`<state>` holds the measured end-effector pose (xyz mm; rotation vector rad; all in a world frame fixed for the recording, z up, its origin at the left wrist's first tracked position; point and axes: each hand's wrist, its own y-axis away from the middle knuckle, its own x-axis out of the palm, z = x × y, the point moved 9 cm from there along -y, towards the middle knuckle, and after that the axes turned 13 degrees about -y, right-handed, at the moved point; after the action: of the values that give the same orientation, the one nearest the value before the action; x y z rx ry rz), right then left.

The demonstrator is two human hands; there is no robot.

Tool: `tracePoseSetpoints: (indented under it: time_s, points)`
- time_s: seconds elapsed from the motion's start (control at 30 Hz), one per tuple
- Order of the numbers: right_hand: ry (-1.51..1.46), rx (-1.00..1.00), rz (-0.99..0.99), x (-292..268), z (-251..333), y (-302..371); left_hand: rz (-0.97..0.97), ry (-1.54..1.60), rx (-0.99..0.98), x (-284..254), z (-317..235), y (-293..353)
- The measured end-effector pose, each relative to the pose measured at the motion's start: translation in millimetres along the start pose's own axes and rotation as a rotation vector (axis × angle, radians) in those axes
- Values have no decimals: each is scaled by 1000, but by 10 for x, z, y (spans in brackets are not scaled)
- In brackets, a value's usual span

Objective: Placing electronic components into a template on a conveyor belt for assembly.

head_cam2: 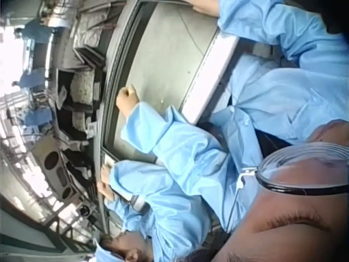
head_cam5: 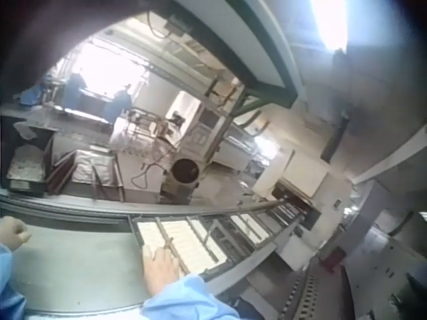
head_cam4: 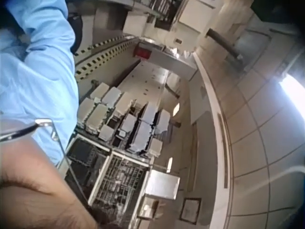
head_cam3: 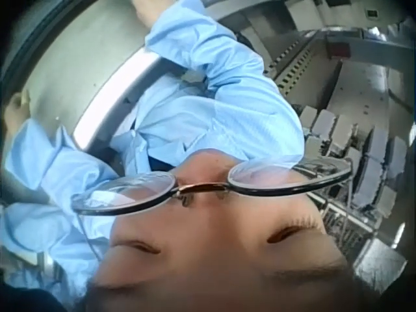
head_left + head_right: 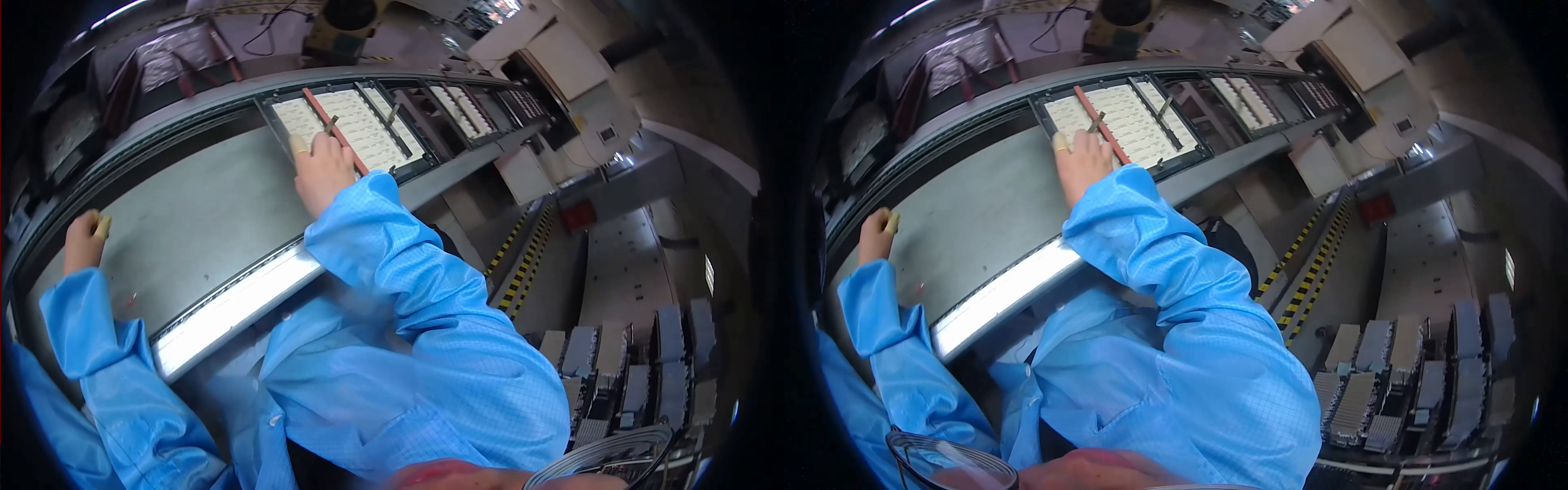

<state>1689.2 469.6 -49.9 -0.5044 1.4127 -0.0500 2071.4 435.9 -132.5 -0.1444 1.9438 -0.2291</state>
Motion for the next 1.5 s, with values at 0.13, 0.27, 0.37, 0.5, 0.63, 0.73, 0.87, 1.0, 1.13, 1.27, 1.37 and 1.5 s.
tracePoseSetpoints:
  time_s: [0.13,0.27,0.37,0.5,0.63,0.73,0.87,1.0,1.13,1.27,1.37,1.5]
  points:
    - [127,231,-144,54,-79,94,14,58,-25,-195,741,253]
    - [189,380,-196,176,-151,189,18,68,-34,-322,1266,406]
    - [142,455,-205,249,-242,153,21,49,-44,-177,1564,364]
    - [144,481,-217,406,-402,139,54,7,-29,43,1699,267]
    - [147,460,-227,569,-485,17,17,54,-60,15,1885,335]
    - [182,477,-228,589,-708,-20,88,38,-52,118,1775,228]
    - [265,579,-236,701,-1275,-136,105,16,-68,259,1719,93]
    - [279,713,-140,896,-1976,-161,58,-1,-89,448,1642,37]
    - [281,752,-191,1076,-2545,-243,74,28,-90,782,1675,-80]
    - [312,816,-197,1212,-2999,-310,68,14,-81,1056,1745,-192]
    - [306,893,-228,1278,-3210,-380,185,12,-80,1136,1748,-300]
    - [91,991,-406,1347,-3208,-474,282,16,-119,1280,1842,-418]
